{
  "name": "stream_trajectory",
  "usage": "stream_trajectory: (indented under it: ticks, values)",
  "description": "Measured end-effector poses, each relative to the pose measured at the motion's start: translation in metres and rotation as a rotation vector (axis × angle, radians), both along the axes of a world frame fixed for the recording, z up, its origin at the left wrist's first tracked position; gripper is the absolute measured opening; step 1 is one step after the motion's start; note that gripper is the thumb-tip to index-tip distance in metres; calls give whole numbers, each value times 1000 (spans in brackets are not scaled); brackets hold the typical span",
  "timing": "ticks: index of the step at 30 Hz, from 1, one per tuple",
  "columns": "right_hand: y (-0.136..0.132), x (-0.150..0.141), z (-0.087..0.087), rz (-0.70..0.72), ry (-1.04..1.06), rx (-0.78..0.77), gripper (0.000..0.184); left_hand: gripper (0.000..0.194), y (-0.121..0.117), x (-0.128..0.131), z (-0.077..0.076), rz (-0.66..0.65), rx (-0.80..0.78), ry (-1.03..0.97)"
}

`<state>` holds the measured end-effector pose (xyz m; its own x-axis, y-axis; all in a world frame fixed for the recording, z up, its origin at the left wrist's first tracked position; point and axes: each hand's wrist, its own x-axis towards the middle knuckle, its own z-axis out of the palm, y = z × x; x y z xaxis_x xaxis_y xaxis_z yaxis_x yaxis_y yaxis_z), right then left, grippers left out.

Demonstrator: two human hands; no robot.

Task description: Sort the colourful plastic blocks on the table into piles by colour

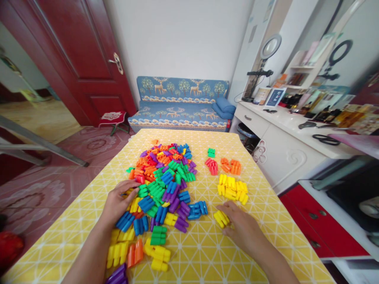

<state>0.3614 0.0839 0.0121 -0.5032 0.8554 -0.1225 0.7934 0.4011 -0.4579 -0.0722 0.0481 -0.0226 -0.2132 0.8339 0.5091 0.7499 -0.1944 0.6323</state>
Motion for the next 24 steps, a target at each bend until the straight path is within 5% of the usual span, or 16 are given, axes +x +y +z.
stream_trajectory:
  ticks: [5,12,17,24]
  values:
    - [5,7,-13,41,112,72,43,24,0,0,-1,-6,3,6]
    - [75,58,-11,-302,87,607,42,24,2,-2,-4,3,16,8]
    - [105,70,-17,-240,-67,566,41,25,1,-2,-3,0,10,3]
    - [108,68,-23,-249,-93,533,43,24,0,-1,-2,6,5,0]
